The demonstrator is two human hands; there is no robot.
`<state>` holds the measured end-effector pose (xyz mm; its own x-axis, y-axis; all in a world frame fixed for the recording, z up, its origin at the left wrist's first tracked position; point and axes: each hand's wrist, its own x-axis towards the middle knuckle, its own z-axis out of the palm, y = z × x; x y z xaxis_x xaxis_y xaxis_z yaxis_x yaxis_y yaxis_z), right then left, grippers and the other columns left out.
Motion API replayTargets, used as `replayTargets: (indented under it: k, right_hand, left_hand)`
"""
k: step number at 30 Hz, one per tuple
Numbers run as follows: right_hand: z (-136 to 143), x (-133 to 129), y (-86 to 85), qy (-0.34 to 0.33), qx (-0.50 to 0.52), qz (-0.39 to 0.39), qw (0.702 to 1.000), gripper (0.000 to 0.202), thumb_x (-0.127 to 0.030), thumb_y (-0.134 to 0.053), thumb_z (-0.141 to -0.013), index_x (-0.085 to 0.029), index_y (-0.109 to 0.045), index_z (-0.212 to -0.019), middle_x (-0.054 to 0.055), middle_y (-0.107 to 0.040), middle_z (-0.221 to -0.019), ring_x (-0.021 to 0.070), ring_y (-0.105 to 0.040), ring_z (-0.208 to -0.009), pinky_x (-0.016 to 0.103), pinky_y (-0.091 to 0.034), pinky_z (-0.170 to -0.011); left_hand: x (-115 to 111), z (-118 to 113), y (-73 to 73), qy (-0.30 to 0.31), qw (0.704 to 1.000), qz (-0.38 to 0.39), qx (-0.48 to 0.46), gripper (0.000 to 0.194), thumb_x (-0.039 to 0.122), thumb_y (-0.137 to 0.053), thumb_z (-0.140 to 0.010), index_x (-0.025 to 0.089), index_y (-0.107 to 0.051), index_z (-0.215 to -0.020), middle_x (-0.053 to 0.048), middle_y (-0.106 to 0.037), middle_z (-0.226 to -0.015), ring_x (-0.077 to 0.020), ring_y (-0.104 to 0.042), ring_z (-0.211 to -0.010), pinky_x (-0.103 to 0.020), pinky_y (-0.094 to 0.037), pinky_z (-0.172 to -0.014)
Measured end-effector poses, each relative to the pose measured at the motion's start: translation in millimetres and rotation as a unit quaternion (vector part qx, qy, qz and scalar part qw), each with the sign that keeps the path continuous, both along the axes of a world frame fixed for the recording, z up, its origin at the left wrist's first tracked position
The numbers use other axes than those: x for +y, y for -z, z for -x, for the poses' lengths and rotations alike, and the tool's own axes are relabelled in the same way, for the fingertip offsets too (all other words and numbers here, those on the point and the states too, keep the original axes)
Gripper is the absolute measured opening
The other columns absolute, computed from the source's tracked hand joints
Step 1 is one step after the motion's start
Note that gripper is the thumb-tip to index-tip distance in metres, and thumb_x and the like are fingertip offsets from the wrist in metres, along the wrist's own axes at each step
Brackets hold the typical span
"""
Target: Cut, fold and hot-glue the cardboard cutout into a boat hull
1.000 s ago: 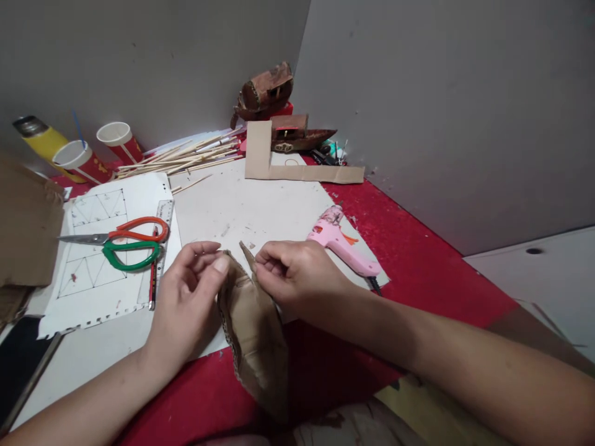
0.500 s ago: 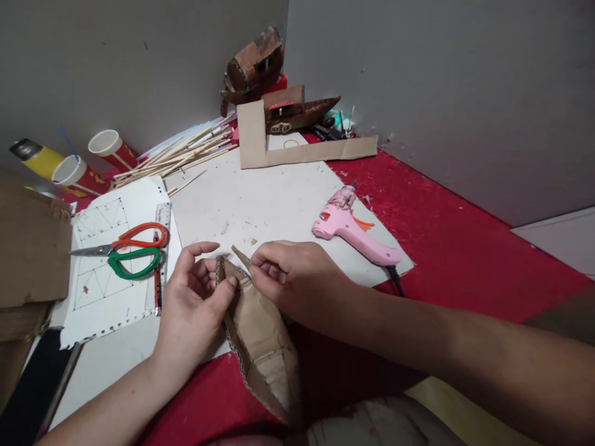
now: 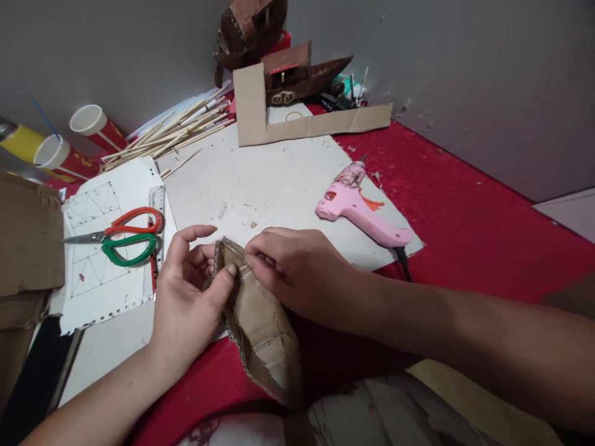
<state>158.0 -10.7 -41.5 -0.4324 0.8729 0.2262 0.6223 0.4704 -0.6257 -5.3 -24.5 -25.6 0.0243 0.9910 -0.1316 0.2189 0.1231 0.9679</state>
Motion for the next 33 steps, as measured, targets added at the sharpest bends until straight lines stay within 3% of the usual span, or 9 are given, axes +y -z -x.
replayTargets:
  k: [7,20,33]
  right_hand:
    - [2.1,0.9,-3.6,-0.021,-0.069,0.000,0.997,0.015,-0.009,-0.052,-0.087,-0.013,-0.062,-0.077,0.005,-0.063,-0.072,0.0162,-0.055,-0.066,0.028,-0.033,-0.059]
    - [3.2,-0.2,-2.2,-0.020,-0.073,0.004,0.997,0.016,-0.010,-0.049,-0.088,-0.015,-0.062,-0.079,0.005,-0.063,-0.073,0.0158,-0.052,-0.063,0.029,-0.030,-0.057]
    - [1.2,-0.3,-0.3,-0.032,-0.044,0.024,0.998,0.015,-0.009,-0.051,-0.088,-0.012,-0.065,-0.088,0.007,-0.069,-0.083,0.0188,-0.062,-0.077,0.028,-0.040,-0.066]
  left_hand:
    - [-1.5,0.2,0.1,0.006,1.000,-0.002,0.006,0.045,0.013,-0.069,-0.074,0.025,-0.050,-0.113,0.003,-0.064,-0.074,-0.0129,-0.058,-0.070,-0.023,-0.047,-0.064]
    - [-0.4,-1.1,2.0,0.008,1.000,0.011,0.007,0.042,0.014,-0.069,-0.075,0.023,-0.050,-0.112,0.004,-0.061,-0.071,-0.0118,-0.054,-0.066,-0.022,-0.044,-0.060]
    - [-1.4,-0.2,3.9,0.024,1.000,0.017,-0.007,0.042,0.013,-0.068,-0.077,0.025,-0.050,-0.113,0.004,-0.061,-0.072,-0.0118,-0.055,-0.066,-0.022,-0.045,-0.062]
